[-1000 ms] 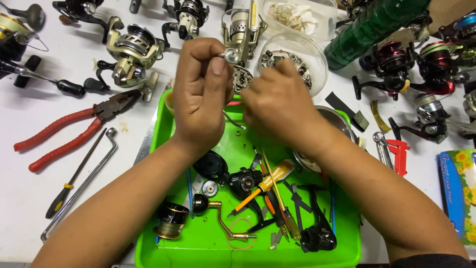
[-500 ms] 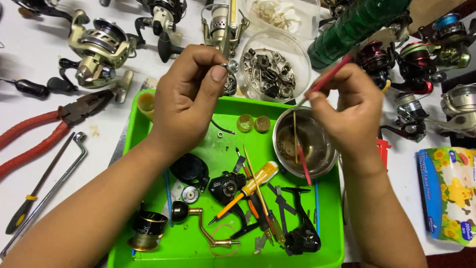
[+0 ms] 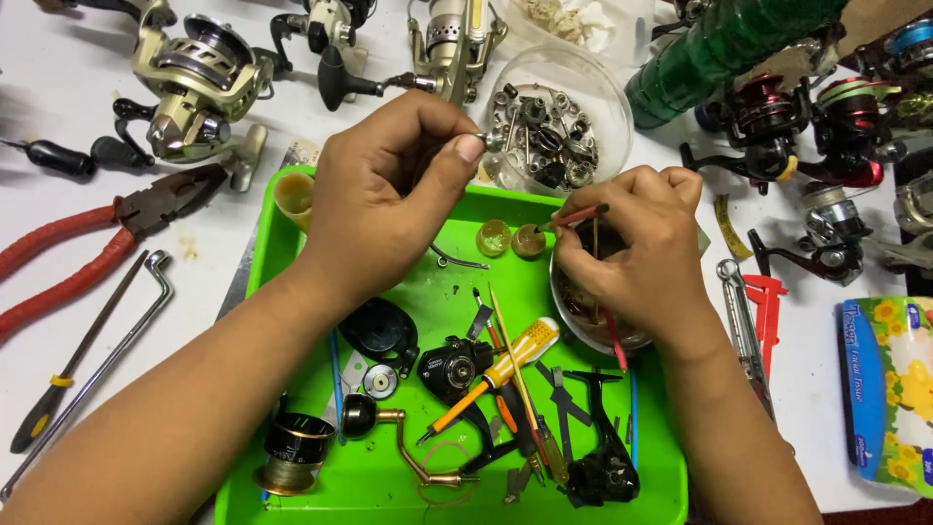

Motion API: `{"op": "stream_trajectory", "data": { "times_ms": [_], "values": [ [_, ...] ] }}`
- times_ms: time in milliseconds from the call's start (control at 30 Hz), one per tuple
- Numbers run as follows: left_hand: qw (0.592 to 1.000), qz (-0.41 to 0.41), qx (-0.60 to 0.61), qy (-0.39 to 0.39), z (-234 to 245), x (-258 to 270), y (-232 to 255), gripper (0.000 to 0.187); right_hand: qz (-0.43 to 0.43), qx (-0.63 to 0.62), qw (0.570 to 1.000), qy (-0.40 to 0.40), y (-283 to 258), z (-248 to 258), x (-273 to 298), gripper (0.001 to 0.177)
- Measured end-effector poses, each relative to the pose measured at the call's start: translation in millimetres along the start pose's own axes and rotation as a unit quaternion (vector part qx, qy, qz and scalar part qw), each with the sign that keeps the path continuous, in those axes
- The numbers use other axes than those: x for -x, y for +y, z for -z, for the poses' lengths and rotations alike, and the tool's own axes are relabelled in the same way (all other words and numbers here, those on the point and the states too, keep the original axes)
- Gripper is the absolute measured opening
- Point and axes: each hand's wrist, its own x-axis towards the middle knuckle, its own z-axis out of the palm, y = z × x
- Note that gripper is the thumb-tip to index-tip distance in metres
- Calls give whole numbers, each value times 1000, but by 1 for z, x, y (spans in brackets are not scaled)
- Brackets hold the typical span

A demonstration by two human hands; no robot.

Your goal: The person cleans small metal components of a fishing reel using a small brush and a liquid solution. They dip the brush into a metal bowl containing the liquid and scrub the parts before placing them into a green tray. The workspace is cluttered with various fishing reels and tools.

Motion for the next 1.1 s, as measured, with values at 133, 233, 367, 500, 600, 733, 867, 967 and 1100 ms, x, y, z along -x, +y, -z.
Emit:
{"op": "stream_trajectory", "data": {
  "times_ms": [133,233,367,500,600,733,867,967,1100],
  "values": [
    [1000,-10,-10,8,0,0,1,10,23,11,999,-21,3,-4,0,17],
    [1000,-8,-8,9,0,0,2,10,28,26,999,-36,3,-4,-1,16],
    [1000,-12,-6,10,0,-1,4,11,31,38,997,-58,6,-5,1,15],
    [1000,-19,-13,12,0,-1,3,11,16,15,999,-39,3,0,1,18],
    [1000,-23,-11,12,-1,-1,3,11,6,8,1000,-25,3,0,0,14],
    [1000,-16,-1,8,-1,-1,3,12,-13,-10,999,-32,3,0,-1,11],
    [1000,-15,-1,5,-1,-1,2,12,-37,-9,998,-41,5,-2,-1,8],
    [1000,-13,6,1,-1,-1,1,12,-57,-3,997,-48,7,-3,0,9],
    [1000,-5,-8,0,-1,-2,1,12,-69,-9,996,-52,8,-4,-2,7]
  ]
}}
